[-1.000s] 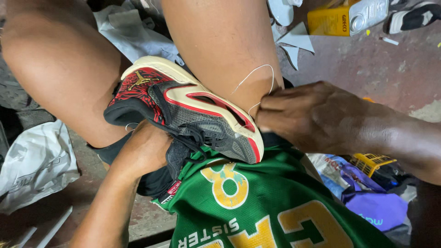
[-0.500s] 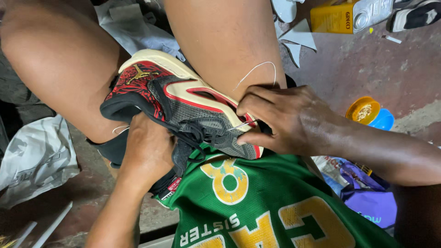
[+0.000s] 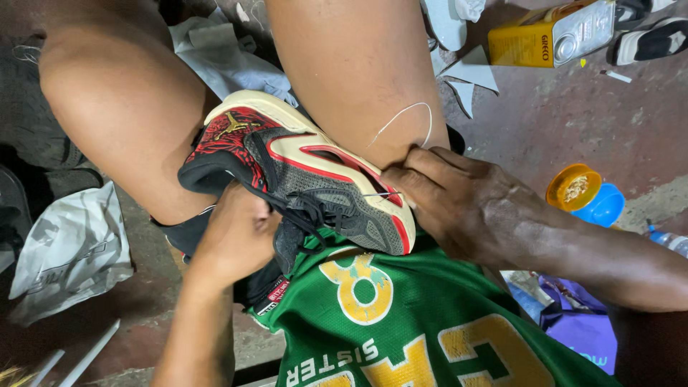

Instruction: The person sews the sole of a sneaker using a needle and thread while the shoe is held on another person's lap, repeatedly pulling the thread through the material and looping it around a small wooden tool.

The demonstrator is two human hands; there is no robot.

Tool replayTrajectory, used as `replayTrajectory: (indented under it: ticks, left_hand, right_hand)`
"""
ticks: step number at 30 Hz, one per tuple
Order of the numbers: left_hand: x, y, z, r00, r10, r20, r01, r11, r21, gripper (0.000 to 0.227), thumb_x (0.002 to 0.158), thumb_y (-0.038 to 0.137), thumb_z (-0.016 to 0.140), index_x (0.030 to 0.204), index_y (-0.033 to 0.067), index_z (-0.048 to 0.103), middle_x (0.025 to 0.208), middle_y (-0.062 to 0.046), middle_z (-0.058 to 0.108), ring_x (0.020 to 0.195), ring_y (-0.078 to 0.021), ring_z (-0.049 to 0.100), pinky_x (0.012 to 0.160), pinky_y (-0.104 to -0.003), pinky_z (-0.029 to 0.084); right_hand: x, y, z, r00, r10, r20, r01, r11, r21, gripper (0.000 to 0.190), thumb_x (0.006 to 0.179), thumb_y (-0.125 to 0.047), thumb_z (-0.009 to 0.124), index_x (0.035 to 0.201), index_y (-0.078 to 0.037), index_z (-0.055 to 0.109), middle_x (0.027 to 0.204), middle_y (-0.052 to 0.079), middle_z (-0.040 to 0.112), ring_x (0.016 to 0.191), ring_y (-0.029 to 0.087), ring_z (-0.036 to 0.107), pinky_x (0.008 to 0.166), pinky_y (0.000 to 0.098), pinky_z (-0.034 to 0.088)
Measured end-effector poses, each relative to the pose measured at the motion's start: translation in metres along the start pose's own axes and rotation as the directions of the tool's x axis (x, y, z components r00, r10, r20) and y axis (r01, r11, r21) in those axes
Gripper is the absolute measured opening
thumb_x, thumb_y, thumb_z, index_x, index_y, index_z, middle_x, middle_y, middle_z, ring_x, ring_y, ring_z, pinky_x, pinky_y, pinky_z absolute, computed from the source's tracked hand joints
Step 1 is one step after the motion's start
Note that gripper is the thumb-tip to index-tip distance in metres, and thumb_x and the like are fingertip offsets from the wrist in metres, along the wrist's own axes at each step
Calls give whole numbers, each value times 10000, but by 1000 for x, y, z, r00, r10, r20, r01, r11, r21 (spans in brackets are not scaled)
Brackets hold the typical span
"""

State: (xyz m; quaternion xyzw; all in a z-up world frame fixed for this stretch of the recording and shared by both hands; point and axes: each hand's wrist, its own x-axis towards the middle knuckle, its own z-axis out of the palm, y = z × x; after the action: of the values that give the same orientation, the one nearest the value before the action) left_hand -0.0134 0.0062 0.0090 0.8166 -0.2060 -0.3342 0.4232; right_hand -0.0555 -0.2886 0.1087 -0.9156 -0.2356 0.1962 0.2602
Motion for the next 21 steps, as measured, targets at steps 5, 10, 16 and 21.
replayTrajectory:
  ticks: [5, 10, 16, 21]
  left_hand:
    - [-3, -8, -18, 962, 221, 157, -117, 861, -496, 601, 780, -50, 601, 1374, 28, 548, 1423, -187, 598, 1369, -368, 524, 1122, -371, 404]
    - [-21, -33, -25, 906, 415, 81, -365, 865, -346, 716, 767, -28, 730, 1450, 56, 532, 1506, -110, 539, 1429, -207, 461, 1115, -312, 399]
    - [-19, -24, -15, 828, -194, 527, 520, 619, -588, 731, 708, 89, 838, 1394, 20, 596, 1296, -107, 654, 1190, -184, 595, 910, -352, 537]
    - [-20, 10, -12, 824, -414, 387, 556, 462, -691, 708, 715, 79, 800, 1391, 22, 598, 1294, -107, 708, 1211, -225, 645, 978, -364, 529]
  right_hand:
    - [-7, 3, -6, 991, 77, 110, -83, 995, 55, 641, 769, -100, 668, 1393, 1, 561, 1108, 150, 649, 955, 284, 684, 787, 408, 583]
    - [-13, 13, 2, 992, 78, -96, -59, 981, 187, 454, 919, -194, 733, 1356, -117, 637, 930, 47, 729, 705, 189, 710, 623, 332, 616]
    - [-29, 121, 17, 709, 625, -326, -137, 576, 806, 265, 1094, -176, 577, 1298, -16, 632, 836, 31, 658, 587, 88, 560, 509, 237, 439]
    - [-5, 266, 123, 562, 780, 275, 87, -386, 919, 169, 1063, -246, 639, 1025, -120, 533, 766, -48, 529, 596, 81, 451, 516, 216, 391]
